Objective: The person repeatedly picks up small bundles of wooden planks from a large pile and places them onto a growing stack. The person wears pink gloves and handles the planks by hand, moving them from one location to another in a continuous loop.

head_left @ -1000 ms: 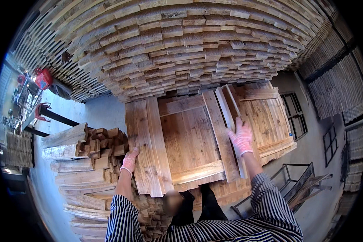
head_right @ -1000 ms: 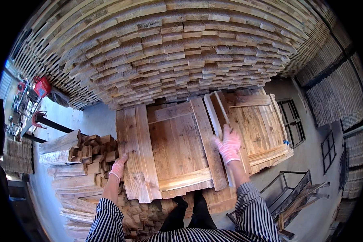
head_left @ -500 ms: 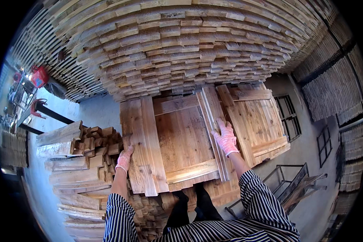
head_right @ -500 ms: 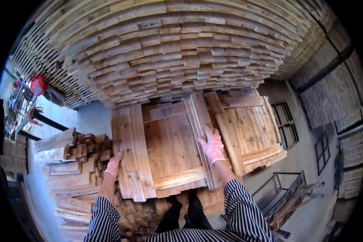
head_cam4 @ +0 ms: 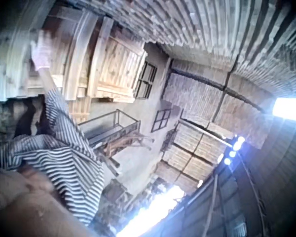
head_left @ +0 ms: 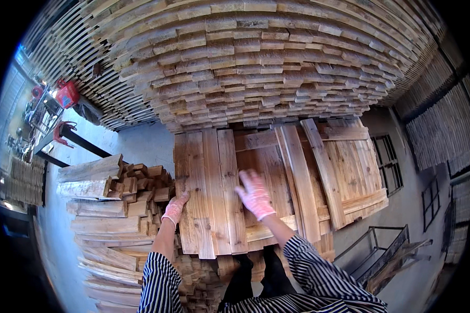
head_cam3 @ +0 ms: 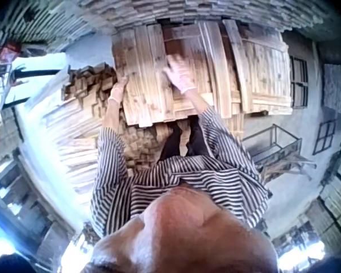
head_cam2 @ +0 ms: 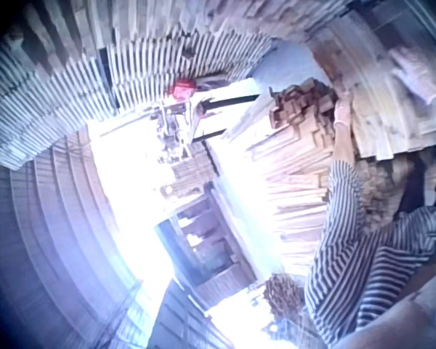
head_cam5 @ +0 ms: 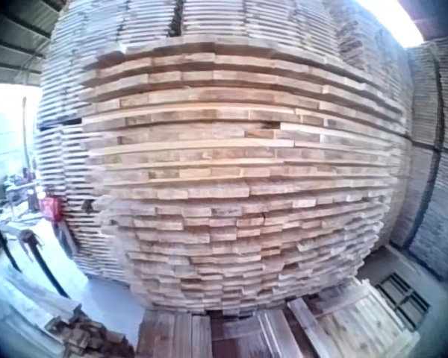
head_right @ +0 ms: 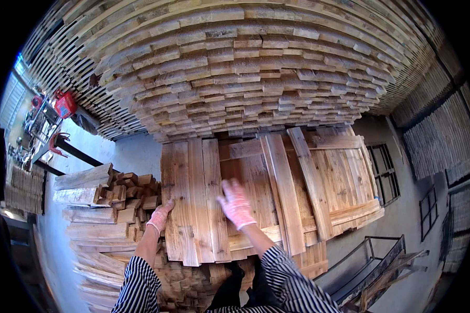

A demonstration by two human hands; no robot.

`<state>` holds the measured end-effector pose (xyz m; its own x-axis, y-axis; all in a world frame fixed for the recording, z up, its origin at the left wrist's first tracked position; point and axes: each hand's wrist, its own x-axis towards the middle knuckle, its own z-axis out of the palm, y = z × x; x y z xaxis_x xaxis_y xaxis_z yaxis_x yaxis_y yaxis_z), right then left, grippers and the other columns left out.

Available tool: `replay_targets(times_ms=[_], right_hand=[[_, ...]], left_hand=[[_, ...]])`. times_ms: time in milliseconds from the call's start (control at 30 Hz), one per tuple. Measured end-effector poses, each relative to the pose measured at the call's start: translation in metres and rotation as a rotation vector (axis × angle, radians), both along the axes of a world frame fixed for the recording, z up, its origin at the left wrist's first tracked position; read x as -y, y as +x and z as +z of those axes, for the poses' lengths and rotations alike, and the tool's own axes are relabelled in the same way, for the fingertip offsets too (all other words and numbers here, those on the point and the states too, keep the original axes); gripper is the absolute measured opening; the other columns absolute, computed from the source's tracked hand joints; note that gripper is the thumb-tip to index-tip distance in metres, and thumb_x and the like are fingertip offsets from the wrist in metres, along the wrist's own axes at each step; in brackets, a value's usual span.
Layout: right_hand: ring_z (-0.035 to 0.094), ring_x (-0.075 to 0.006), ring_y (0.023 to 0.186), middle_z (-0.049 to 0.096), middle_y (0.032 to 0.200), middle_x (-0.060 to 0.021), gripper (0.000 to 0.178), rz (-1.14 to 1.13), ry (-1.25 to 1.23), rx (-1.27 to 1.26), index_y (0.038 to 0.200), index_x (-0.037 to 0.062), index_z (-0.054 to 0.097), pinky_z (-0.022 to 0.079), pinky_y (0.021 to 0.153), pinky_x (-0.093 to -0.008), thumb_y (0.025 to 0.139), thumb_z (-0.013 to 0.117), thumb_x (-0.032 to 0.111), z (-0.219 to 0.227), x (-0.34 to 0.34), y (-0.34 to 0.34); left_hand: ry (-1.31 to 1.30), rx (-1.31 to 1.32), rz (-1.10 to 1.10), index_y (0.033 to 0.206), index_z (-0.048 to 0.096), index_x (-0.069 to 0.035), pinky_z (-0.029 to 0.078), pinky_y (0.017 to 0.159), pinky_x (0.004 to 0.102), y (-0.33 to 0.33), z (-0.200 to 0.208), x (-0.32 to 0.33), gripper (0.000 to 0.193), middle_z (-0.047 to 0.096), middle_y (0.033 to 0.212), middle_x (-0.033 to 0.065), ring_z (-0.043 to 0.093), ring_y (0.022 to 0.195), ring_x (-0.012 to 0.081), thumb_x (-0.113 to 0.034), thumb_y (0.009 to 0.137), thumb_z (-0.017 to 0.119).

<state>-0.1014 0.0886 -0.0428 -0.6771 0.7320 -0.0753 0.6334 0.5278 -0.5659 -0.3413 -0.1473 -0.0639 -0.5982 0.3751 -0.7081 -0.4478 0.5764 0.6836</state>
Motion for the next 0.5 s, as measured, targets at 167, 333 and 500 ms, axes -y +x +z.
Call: replay_targets(times_ms=[167, 333, 500], right_hand=[[0.04, -0.0475, 0.141, 0.038, 0.156, -0.0281, 0.082, -0.384, 0.345, 0.442, 0.154, 0.0227, 0.042, 0.037, 0.113, -0.0534, 0.085, 0.072, 0.057, 0.023, -0.073, 0.1], [0.057, -0.0409, 0.122, 0.056, 0.136, -0.0225, 0.084, -0.428, 0.04, 0.35, 0.153, 0.0292, 0.043, 0.048, 0.098, -0.0514, 0.081, 0.076, 0.057, 0.038, -0.111, 0.114], [0.059, -0.034, 0.106, 0.059, 0.118, -0.0192, 0.075, -0.277, 0.191, 0.51, 0.151, 0.0294, 0.045, 0.047, 0.081, -0.0526, 0.086, 0.071, 0.058, 0.043, -0.074, 0.062]], left_hand=[[0.049, 0.026, -0.021, 0.146, 0.046, 0.008, 0.043, 0.109, 0.0369, 0.004, 0.008, -0.003, 0.082, 0.057, 0.143, 0.0184, 0.056, 0.129, 0.0265, -0.047, 0.091, 0.072], [-0.019, 0.099, 0.007, 0.147, 0.048, 0.007, 0.042, 0.108, 0.0357, 0.001, 0.009, -0.006, 0.079, 0.059, 0.143, 0.0167, 0.058, 0.127, 0.0248, -0.048, 0.094, 0.069], [0.034, 0.049, -0.054, 0.148, 0.048, 0.005, 0.042, 0.109, 0.0352, -0.004, -0.003, -0.004, 0.079, 0.058, 0.144, 0.0136, 0.056, 0.13, 0.0247, -0.049, 0.094, 0.068]])
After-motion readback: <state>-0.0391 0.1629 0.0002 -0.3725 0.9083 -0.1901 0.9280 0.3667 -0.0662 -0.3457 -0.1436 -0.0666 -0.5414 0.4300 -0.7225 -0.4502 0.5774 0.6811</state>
